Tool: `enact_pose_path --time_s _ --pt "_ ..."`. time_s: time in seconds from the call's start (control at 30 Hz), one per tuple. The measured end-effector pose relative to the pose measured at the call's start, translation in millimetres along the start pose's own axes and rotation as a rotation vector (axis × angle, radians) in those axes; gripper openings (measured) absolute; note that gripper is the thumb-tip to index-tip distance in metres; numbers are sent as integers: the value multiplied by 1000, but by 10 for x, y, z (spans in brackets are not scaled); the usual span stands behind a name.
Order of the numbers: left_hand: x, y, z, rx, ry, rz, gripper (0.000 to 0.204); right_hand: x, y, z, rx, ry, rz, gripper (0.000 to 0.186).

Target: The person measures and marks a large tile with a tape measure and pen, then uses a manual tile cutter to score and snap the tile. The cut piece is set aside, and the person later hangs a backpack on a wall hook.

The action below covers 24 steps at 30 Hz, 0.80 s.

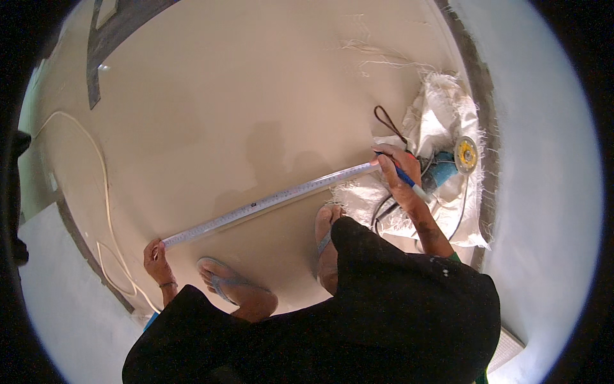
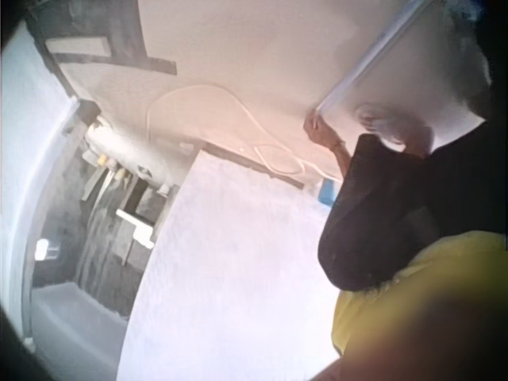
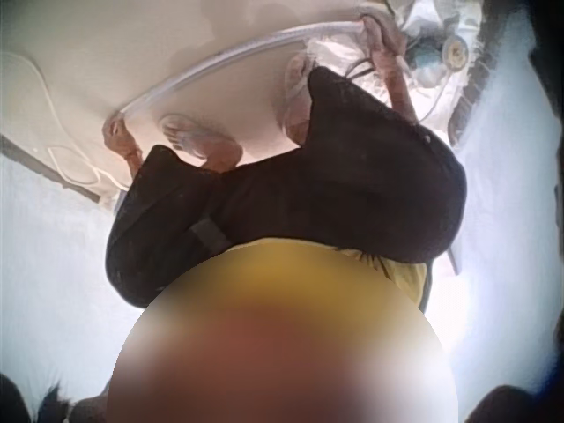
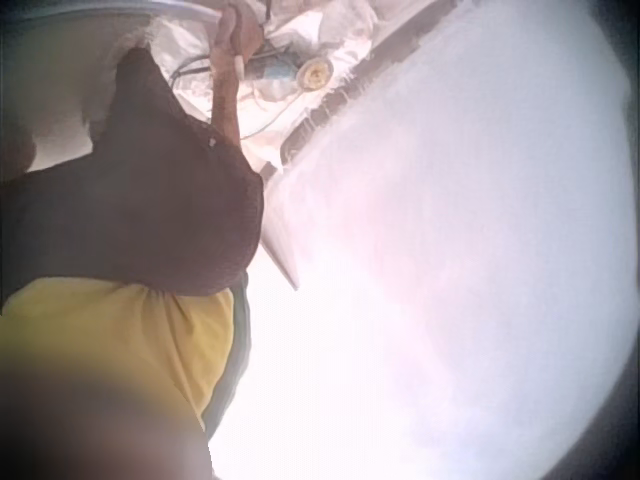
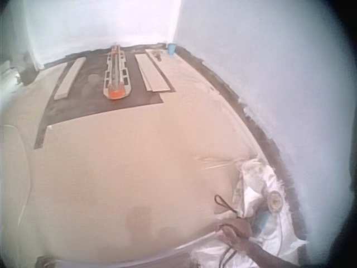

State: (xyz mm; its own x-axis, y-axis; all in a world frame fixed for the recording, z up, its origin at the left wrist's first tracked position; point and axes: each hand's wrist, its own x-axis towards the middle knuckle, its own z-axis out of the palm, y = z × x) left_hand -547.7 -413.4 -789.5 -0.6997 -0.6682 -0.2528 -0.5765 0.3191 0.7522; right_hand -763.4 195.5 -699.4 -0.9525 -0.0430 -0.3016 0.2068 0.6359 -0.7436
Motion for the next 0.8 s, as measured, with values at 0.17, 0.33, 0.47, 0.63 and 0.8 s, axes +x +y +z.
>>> enact_pose_path --time_s 0.17,0.33,0.47,0.63,0.8 --pt "-44 79 38 12 29 20 17 167 102 202 -79 -39 -358 16" --pt "-59 49 70 29 56 -17 17 156 182 273 12 -138 -327 26" --pt "-31 -29 47 -15 58 26 17 208 188 317 -172 -134 -555 19" --pt "-75 58 61 10 81 54 18 163 208 398 76 -102 -201 22" --pt "-140 190 118 45 93 91 19 122 340 385 419 -148 62 22"
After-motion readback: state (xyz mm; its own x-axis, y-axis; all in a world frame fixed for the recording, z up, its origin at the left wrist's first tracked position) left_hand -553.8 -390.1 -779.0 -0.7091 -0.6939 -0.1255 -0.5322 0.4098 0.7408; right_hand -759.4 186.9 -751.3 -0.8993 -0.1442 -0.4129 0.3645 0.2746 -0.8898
